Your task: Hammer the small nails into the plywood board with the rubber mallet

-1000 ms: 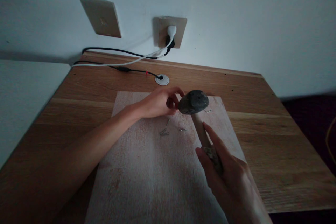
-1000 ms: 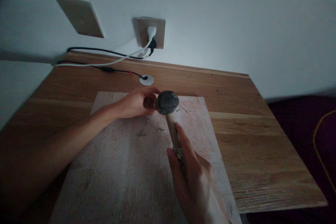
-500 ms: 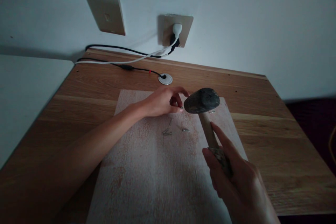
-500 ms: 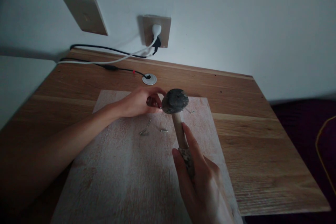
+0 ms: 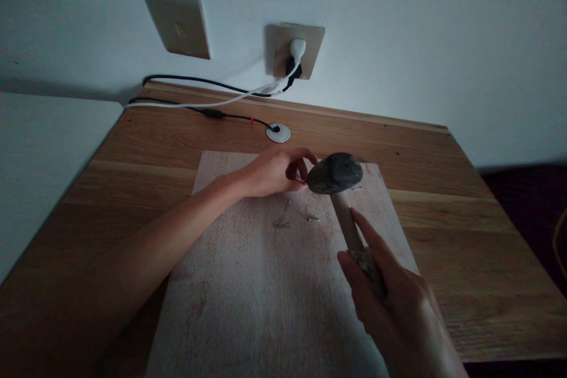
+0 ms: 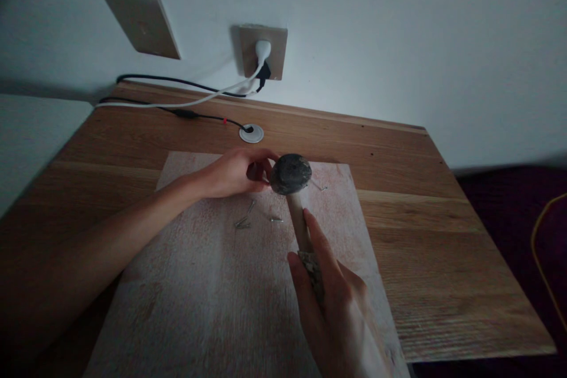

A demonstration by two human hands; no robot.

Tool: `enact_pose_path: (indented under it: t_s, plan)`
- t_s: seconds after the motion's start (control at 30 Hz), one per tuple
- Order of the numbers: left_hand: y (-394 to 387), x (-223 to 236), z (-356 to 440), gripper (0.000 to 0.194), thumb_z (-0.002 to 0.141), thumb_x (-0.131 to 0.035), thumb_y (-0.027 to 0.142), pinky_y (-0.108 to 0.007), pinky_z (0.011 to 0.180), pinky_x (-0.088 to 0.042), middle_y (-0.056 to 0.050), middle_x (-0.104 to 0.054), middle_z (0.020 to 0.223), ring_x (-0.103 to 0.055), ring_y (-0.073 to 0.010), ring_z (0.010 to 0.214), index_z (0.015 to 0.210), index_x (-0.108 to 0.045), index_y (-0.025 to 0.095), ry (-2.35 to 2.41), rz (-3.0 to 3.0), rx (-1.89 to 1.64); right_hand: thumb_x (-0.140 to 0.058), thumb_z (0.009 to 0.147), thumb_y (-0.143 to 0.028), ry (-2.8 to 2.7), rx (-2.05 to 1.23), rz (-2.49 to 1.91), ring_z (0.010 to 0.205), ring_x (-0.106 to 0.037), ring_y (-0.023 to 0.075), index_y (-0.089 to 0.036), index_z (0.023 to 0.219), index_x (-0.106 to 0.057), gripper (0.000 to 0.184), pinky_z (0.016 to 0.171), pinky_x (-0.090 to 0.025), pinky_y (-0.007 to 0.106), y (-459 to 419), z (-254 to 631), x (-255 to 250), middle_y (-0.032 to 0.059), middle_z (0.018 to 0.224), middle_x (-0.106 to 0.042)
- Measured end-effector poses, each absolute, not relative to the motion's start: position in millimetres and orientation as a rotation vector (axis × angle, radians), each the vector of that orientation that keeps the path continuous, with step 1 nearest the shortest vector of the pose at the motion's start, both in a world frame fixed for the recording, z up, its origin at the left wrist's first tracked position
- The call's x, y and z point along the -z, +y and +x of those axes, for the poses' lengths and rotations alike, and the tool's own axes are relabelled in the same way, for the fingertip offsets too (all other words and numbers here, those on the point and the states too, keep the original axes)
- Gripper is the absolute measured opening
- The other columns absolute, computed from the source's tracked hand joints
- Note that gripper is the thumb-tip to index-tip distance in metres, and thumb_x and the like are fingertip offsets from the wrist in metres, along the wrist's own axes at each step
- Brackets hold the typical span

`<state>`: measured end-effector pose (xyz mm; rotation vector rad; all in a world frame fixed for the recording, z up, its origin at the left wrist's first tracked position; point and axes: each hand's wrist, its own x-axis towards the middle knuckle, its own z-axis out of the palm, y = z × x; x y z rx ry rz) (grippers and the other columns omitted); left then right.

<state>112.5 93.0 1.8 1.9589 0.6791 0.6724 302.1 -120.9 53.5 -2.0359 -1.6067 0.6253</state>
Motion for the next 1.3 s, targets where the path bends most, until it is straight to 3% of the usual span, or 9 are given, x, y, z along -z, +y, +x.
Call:
enact_pose_path:
  t_s: [0.2,0.47,1.03,1.3]
  plan:
    - [94,0,112,0.038,0.083,-0.082,0.013,-0.026,0.075,-0.052,0.001,-0.078,0.085,-0.07,-0.013,0.076,0.119,-0.073,0.017,0.681,1.941,-0.687,-0.053,0.109,-0.051,-1.562,-0.643,-2.027,0.034,-0.055,0.015,-0.031,0.165,-0.053,0.06,0.036,-0.047,0.026,-123,303,-58,-0.0111,0.048,-0.054]
    - [94,-3,113,0.039,0.079,-0.081,0.006,-0.025,0.072,-0.053,0.001,-0.081,0.085,-0.073,-0.0133,0.075,0.115,-0.072,0.017,0.7,1.923,-0.687,-0.052,0.11,-0.044,-1.706,-0.546,-1.964,0.04,-0.052,0.0145,-0.021,0.161,-0.057,0.056,0.043,-0.044,0.03,-119,303,-52,-0.0092,0.055,-0.053]
    - [96,2,112,0.038,0.081,-0.075,0.003,-0.026,0.077,-0.053,0.001,-0.081,0.088,-0.074,-0.0134,0.079,0.116,-0.073,0.019,0.662,1.954,-0.693,-0.051,0.109,-0.045,-1.715,-0.529,-1.967,0.036,-0.052,0.0158,-0.02,0.16,-0.058,0.057,0.038,-0.044,0.028,-119,302,-50,-0.0089,0.051,-0.053]
    - [100,-8,102,0.058,0.082,-0.081,0.016,-0.027,0.076,-0.051,0.0,-0.078,0.095,-0.072,-0.0154,0.083,0.137,-0.063,0.021,0.674,2.046,-0.619,-0.054,0.11,-0.049,-1.59,-0.531,-2.012,0.029,-0.051,0.0168,-0.024,0.161,-0.058,0.058,0.03,-0.044,0.025,-154,318,-42,-0.0097,0.045,-0.05]
